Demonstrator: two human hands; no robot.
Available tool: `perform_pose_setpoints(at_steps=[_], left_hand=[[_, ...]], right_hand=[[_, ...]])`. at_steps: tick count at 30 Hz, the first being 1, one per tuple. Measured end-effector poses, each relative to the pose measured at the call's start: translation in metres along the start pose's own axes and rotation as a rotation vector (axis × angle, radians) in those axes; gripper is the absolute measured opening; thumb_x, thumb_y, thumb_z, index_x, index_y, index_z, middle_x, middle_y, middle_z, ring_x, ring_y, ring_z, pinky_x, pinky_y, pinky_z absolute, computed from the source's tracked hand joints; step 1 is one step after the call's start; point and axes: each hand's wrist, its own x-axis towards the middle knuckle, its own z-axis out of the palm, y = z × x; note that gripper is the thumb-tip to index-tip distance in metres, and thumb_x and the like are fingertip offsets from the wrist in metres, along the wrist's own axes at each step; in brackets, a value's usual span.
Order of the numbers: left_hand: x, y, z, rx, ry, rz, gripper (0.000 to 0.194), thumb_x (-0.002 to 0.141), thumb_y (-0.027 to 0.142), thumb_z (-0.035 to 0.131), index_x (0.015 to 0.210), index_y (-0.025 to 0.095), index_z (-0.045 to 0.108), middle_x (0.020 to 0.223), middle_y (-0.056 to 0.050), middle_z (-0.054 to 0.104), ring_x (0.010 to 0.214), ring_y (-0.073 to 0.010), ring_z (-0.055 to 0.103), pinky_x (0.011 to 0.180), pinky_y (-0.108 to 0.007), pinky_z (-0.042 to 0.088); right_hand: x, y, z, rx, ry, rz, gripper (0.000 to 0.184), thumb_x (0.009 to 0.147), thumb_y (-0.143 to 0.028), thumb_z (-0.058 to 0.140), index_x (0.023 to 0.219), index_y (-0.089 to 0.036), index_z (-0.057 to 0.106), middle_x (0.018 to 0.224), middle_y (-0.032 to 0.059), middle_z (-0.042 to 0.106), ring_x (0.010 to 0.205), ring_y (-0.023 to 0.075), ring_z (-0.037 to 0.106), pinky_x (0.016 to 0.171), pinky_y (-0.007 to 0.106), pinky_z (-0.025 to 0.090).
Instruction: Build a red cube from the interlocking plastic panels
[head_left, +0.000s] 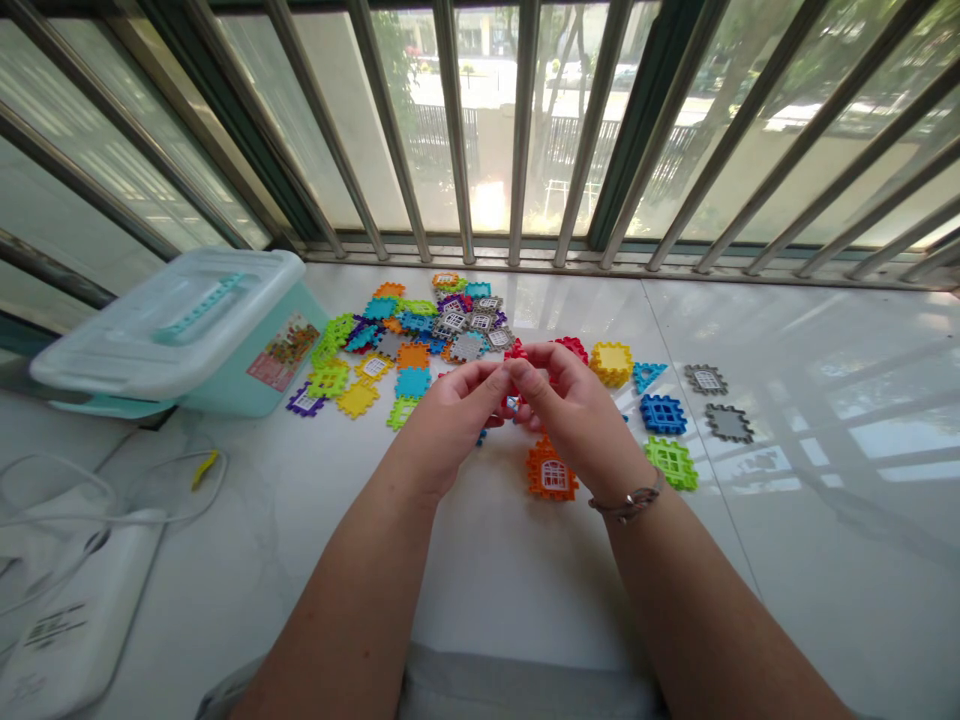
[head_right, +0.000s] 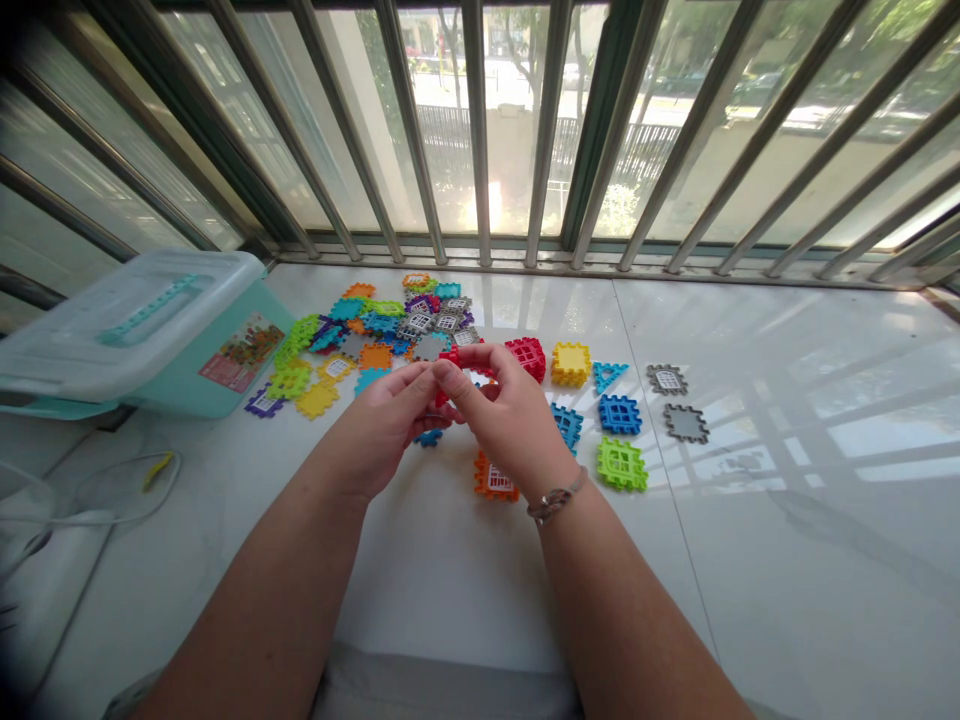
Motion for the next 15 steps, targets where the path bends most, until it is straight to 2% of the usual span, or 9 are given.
perform_pose_setpoints(at_steps=[8,15], left_hand=[[-0.0003,0.0002,-0.0002,0.004,-0.009,-0.011,0.061,0.086,0.073,0.088,0.115,0.019,0.082,0.089,-0.002,0.074,0.081,-0.0141,0.067,0.079,-0.027,0.053],[0.0005,-0.0005,-0.0005,0.018,-0.010,-0.012,0.062,0.086,0.074,0.087,0.115,0.019,0.082,0.089,-0.003,0.074,0.082,-0.0152,0.068,0.080,-0.028,0.053]], right_hand=[[0.0006,-0.0005,0.0014,0.005,-0.001,0.001,0.066,0.090,-0.082,0.080,0.124,-0.026,0.071,0.112,0.0059,0.077,0.075,0.0161,0.070,0.072,0.035,0.062],[0.0008,0.0001,0.0016,-0.006,0.005,0.006,0.067,0.090,-0.083,0.079,0.124,-0.026,0.071,0.114,0.0067,0.077,0.079,0.0170,0.070,0.071,0.035,0.062]])
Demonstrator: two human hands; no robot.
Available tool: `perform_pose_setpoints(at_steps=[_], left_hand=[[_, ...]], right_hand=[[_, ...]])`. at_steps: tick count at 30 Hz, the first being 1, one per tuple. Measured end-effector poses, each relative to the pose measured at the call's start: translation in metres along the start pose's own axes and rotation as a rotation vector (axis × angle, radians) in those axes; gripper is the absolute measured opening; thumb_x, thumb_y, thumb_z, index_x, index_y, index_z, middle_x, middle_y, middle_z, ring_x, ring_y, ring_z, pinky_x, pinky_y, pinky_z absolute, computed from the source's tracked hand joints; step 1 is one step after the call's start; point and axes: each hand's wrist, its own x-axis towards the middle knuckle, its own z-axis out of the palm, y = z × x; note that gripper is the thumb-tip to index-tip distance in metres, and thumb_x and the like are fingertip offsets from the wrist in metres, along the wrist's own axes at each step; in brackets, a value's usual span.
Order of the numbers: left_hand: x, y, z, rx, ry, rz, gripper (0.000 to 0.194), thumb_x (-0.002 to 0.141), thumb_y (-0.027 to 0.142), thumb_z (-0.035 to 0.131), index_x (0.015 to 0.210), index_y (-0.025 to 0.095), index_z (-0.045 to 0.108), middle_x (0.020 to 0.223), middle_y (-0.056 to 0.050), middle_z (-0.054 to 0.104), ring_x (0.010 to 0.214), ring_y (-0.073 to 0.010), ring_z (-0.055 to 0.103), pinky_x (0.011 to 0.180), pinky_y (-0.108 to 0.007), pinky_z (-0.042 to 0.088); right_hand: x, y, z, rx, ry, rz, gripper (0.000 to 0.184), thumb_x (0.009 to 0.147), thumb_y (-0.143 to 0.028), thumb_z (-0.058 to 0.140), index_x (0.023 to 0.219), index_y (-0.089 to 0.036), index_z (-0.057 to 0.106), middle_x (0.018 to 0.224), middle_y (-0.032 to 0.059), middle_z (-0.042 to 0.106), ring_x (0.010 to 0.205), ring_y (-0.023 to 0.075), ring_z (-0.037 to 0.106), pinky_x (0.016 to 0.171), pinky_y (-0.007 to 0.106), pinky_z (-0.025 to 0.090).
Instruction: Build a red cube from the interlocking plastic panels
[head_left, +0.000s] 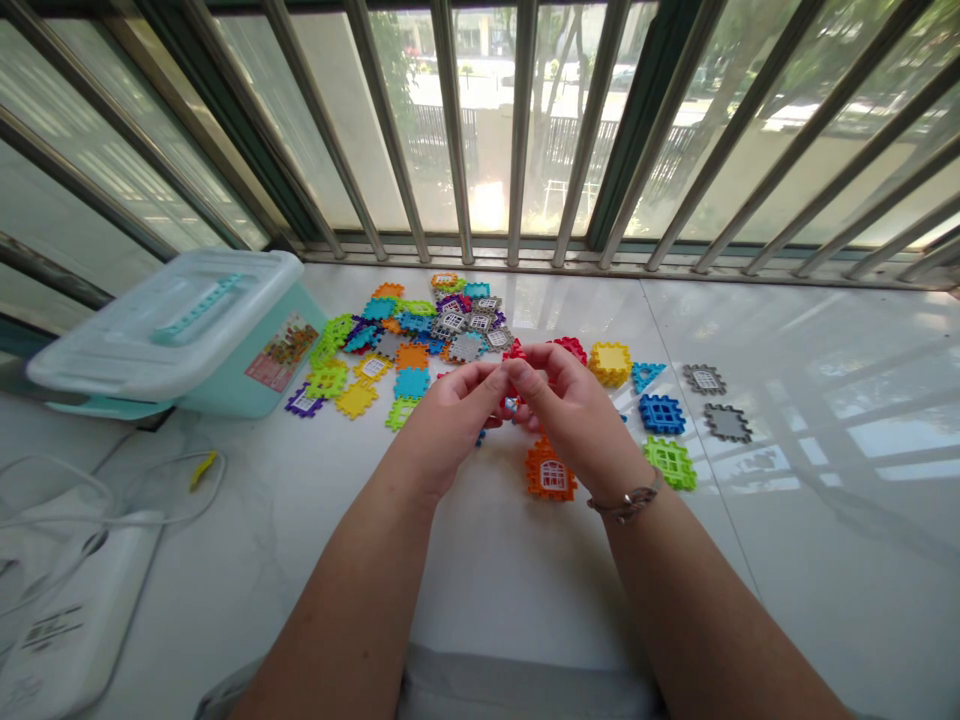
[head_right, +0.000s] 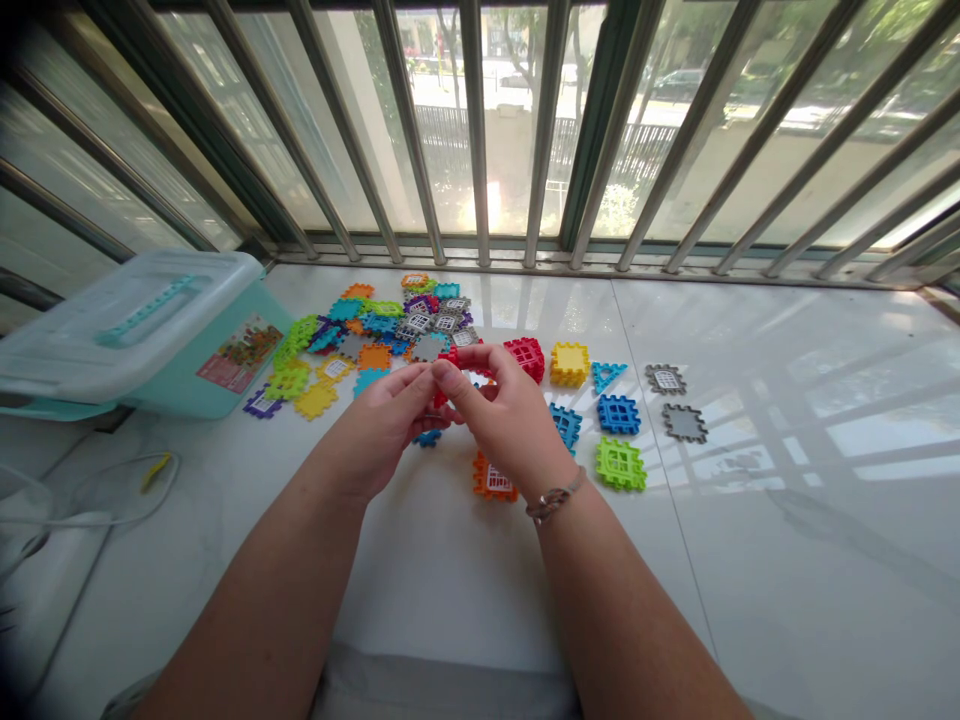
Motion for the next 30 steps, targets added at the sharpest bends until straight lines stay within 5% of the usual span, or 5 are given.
perform_pose_setpoints(at_steps=[30], left_hand=[[-0.0013,-0.0004,-0.0008,-0.006,-0.032,-0.026,0.059,0.090,0.074,0.083,0.111,0.019,0.081,0.093,-0.005,0.079,0.082,-0.0166,0.073,0.081,-0.029,0.054]], right_hand=[[-0.0016,-0.0043,0.0017,0.033,-0.020,0.032,0.068,0.089,-0.083,0.080,0.122,-0.024,0.072,0.119,0.0064,0.077,0.079,0.0143,0.067,0.068,0.029,0.058]])
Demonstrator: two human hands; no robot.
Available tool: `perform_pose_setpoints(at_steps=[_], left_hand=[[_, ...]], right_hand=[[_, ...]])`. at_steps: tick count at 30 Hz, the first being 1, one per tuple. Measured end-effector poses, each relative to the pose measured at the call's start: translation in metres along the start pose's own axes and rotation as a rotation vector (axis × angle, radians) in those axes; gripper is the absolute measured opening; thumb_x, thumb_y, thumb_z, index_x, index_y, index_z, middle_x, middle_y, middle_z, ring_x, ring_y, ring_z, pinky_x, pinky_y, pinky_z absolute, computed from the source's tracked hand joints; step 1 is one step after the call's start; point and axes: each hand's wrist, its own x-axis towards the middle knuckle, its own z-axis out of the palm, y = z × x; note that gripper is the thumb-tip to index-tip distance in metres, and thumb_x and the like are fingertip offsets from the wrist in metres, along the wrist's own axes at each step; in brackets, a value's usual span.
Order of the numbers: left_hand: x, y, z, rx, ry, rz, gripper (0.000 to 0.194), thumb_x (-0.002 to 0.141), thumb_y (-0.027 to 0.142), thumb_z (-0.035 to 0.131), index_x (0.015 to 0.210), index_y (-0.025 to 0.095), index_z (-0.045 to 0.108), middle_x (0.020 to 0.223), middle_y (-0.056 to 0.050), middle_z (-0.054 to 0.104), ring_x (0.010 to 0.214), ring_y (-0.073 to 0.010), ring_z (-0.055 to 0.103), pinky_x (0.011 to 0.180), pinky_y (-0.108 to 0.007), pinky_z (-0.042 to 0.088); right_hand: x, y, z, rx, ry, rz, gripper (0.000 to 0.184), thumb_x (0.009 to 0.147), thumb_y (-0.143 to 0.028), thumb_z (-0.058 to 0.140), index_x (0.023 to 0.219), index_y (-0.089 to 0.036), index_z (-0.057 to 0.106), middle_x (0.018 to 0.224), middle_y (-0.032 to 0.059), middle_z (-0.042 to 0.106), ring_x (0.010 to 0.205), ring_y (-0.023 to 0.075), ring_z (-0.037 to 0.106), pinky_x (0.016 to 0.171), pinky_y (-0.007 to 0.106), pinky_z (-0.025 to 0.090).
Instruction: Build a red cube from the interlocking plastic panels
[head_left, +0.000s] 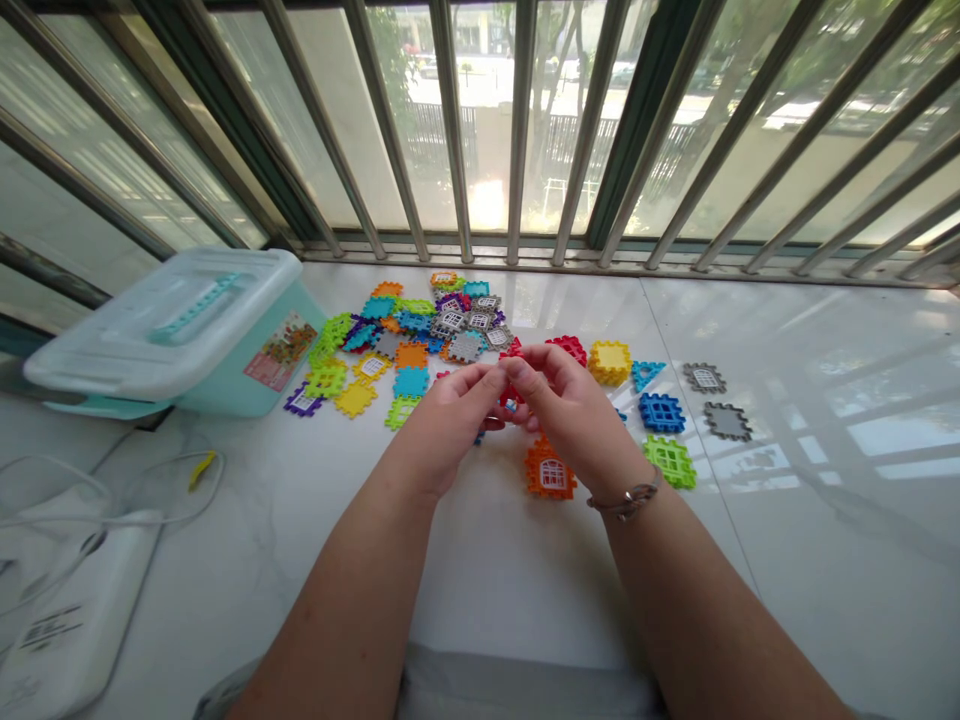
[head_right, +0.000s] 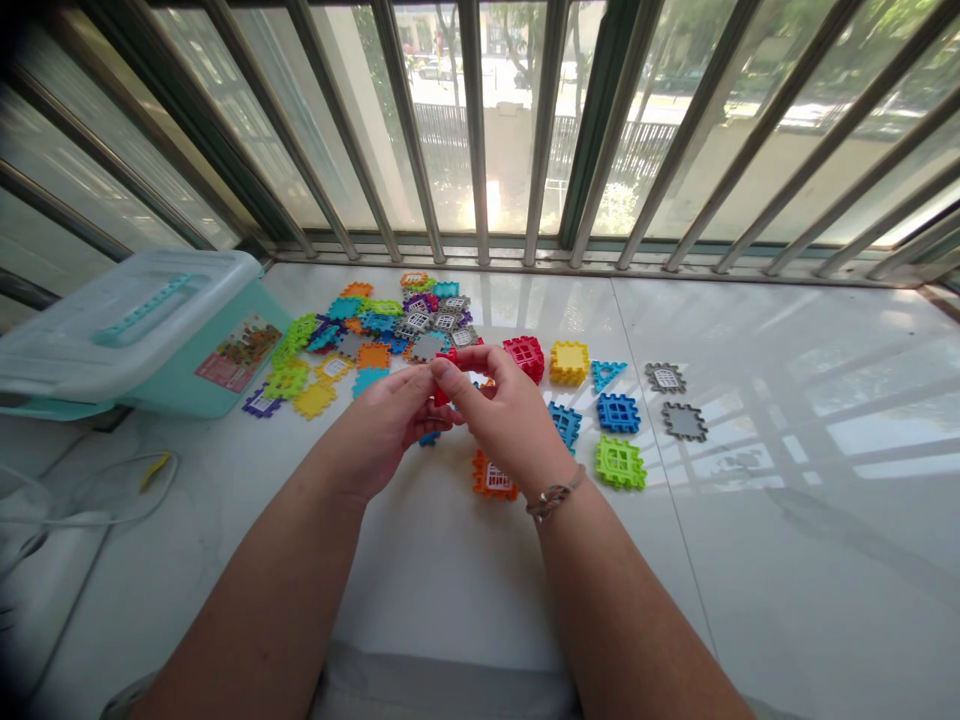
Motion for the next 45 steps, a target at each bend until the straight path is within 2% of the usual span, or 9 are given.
perform_pose_setpoints(at_steps=[7,14,24,45], left_hand=[[-0.0018,0.0014,0.0000,-0.055,-0.023,0.006,0.059,0.087,0.074,0.086,0.110,0.019,0.082,0.096,-0.008,0.080,0.083,-0.0190,0.076,0.076,-0.029,0.054],[-0.0016,0.0008,0.0002,-0.055,-0.017,0.002,0.059,0.087,0.074,0.086,0.111,0.020,0.082,0.098,-0.007,0.080,0.082,-0.0179,0.075,0.076,-0.028,0.053],[-0.0007,-0.0003,0.0003,-0.023,-0.001,-0.009,0.059,0.089,0.075,0.083,0.111,0.020,0.082,0.094,-0.006,0.079,0.082,-0.0177,0.075,0.077,-0.028,0.053],[0.0021,-0.0040,0.0019,0.013,0.043,-0.035,0.061,0.088,0.077,0.082,0.110,0.020,0.079,0.099,-0.006,0.079,0.083,-0.0185,0.075,0.079,-0.031,0.053]], right_hand=[[-0.0015,-0.0025,-0.0006,-0.032,0.012,0.014,0.065,0.090,-0.082,0.079,0.123,-0.026,0.073,0.122,0.0068,0.077,0.081,0.0159,0.068,0.068,0.030,0.058],[-0.0011,-0.0018,-0.0007,-0.031,0.008,0.016,0.063,0.092,-0.081,0.079,0.123,-0.026,0.073,0.122,0.0064,0.078,0.080,0.0156,0.068,0.068,0.030,0.058],[0.0003,0.0003,-0.0005,-0.043,0.012,0.007,0.062,0.093,-0.080,0.077,0.123,-0.025,0.073,0.121,0.0076,0.077,0.091,0.0190,0.072,0.072,0.031,0.059],[0.0020,0.0044,-0.0003,-0.057,-0.002,0.018,0.064,0.093,-0.082,0.076,0.123,-0.026,0.073,0.118,0.0071,0.078,0.089,0.0188,0.072,0.069,0.030,0.059]])
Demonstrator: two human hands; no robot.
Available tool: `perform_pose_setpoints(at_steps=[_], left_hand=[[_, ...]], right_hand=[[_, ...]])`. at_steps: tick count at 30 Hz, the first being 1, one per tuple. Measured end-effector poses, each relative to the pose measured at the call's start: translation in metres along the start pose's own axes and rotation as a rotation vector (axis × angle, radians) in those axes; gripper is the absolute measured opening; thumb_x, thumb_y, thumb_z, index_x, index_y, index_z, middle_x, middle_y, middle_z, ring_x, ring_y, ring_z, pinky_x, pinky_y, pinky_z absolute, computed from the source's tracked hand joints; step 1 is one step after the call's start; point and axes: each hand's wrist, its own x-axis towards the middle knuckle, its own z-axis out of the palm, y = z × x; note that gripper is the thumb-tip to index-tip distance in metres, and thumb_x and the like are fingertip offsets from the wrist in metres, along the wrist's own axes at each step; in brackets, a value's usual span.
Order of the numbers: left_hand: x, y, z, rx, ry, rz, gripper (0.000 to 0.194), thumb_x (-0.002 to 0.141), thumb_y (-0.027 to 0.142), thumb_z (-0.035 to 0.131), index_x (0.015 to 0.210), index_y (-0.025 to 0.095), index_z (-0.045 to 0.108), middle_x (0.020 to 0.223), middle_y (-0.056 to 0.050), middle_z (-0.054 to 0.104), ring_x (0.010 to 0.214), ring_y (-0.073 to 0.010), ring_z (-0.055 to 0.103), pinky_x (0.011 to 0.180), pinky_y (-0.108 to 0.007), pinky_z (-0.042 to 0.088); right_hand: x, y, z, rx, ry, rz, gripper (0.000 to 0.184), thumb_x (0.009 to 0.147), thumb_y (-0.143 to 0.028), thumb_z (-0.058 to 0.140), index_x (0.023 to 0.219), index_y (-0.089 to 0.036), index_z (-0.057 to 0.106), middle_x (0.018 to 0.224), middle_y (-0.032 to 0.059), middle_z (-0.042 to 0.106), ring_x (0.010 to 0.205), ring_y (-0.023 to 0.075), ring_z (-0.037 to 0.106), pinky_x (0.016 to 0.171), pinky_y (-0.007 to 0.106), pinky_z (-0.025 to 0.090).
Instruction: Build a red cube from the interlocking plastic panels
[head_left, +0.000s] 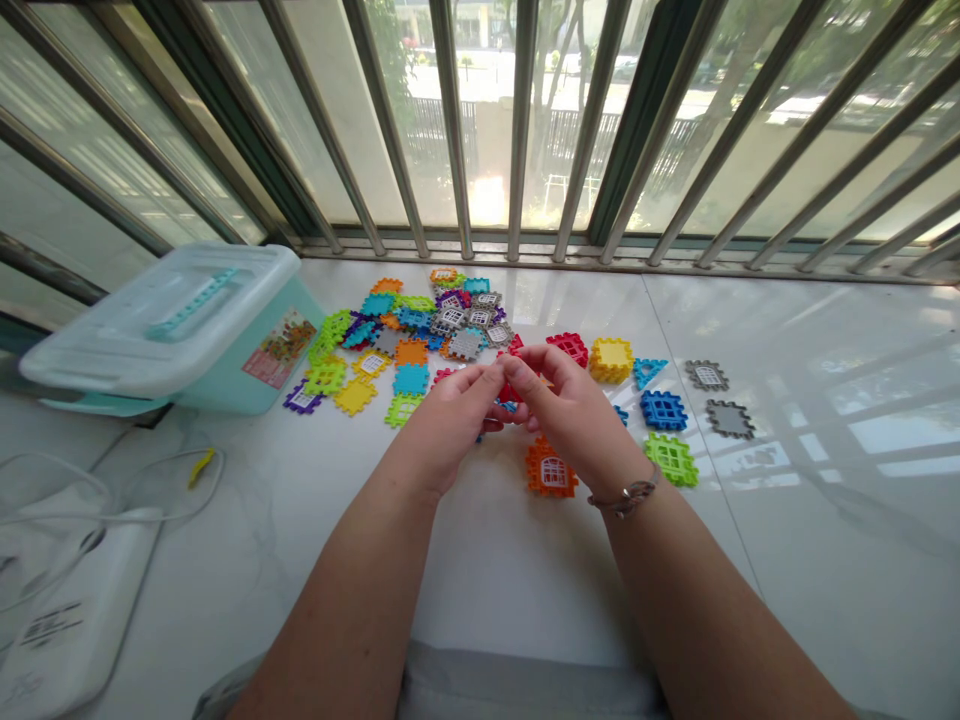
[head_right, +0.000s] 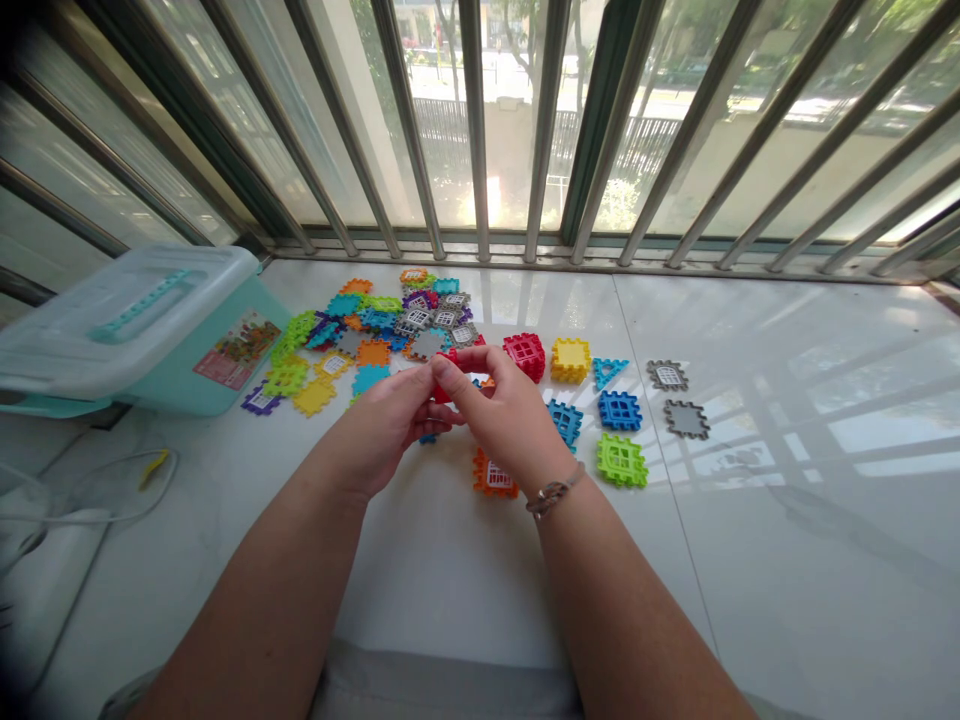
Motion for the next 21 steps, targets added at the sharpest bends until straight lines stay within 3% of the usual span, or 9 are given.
perform_pose_setpoints(at_steps=[14,21], left_hand=[[0.0001,-0.0006,-0.0017,0.003,-0.027,-0.007,0.059,0.093,0.076,0.078,0.115,0.021,0.081,0.095,-0.006,0.080,0.085,-0.0186,0.075,0.079,-0.030,0.052],[-0.0012,0.0018,0.0001,-0.012,-0.004,-0.012,0.062,0.087,0.077,0.083,0.112,0.020,0.080,0.096,-0.006,0.079,0.083,-0.0184,0.074,0.079,-0.030,0.053]], right_hand=[[-0.0003,-0.0003,-0.0014,-0.013,-0.003,0.004,0.061,0.094,-0.081,0.076,0.123,-0.027,0.074,0.118,0.0063,0.078,0.087,0.0182,0.071,0.069,0.030,0.059],[-0.0012,-0.0021,-0.0004,0.006,-0.004,0.007,0.063,0.093,-0.082,0.077,0.121,-0.025,0.073,0.119,0.0073,0.078,0.091,0.0189,0.073,0.070,0.029,0.059]])
